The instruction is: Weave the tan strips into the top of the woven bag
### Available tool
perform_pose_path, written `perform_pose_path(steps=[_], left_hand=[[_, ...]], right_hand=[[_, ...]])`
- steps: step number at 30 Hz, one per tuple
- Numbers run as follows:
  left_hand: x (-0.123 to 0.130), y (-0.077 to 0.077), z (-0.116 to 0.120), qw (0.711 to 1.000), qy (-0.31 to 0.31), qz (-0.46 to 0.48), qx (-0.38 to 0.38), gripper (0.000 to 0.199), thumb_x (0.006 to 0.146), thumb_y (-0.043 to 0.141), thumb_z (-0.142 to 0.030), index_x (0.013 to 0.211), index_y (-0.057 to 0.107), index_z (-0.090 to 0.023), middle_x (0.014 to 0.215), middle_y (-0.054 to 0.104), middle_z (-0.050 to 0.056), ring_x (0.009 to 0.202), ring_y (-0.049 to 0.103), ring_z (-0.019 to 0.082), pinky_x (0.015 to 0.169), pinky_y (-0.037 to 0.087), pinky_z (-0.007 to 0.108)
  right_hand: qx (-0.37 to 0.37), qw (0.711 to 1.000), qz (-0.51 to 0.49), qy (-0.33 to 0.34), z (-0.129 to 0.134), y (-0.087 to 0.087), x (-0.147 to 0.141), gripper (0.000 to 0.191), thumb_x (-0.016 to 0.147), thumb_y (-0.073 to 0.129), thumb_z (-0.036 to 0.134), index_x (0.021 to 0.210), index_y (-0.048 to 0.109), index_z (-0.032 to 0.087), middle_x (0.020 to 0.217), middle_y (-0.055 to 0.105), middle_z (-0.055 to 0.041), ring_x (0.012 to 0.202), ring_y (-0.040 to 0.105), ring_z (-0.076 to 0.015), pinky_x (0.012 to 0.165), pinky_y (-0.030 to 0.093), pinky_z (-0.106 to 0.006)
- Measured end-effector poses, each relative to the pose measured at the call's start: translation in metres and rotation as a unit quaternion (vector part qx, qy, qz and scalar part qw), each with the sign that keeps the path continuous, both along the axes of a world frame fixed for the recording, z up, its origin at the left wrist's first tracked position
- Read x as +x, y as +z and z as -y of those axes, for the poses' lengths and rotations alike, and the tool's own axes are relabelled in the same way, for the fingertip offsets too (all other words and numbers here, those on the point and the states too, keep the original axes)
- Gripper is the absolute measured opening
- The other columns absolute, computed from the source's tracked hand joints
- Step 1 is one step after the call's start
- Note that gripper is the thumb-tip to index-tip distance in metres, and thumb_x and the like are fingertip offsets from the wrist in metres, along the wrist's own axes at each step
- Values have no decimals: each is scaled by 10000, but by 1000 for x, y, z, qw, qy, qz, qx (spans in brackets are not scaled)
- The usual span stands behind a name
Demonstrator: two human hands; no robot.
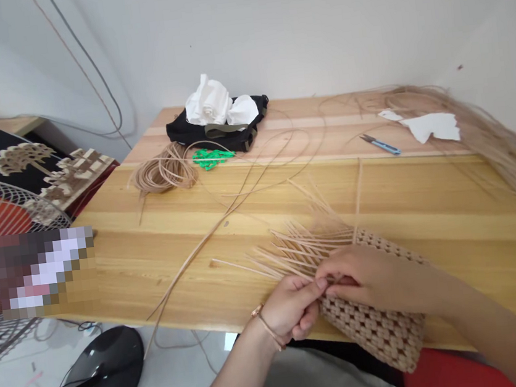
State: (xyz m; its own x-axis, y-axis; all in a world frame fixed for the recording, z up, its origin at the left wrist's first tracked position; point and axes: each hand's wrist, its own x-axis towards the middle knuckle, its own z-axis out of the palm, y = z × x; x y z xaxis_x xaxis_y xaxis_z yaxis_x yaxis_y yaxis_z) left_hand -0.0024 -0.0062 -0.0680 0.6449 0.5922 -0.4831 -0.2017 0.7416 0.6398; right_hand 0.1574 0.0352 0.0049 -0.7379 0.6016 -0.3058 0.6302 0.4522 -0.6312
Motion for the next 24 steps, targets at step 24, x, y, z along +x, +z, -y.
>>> perform_pose_path(steps=[24], left_hand=[[-1,-2,5,995,-34,-59,78,363,757,511,-481,680,521,-127,281,411,-94,192,276,29,211,151,132]], right_hand=[[-124,990,68,15,-16,21,-1,241,764,465,148,774,706,163,696,678,0,617,566,-119,541,374,-184]])
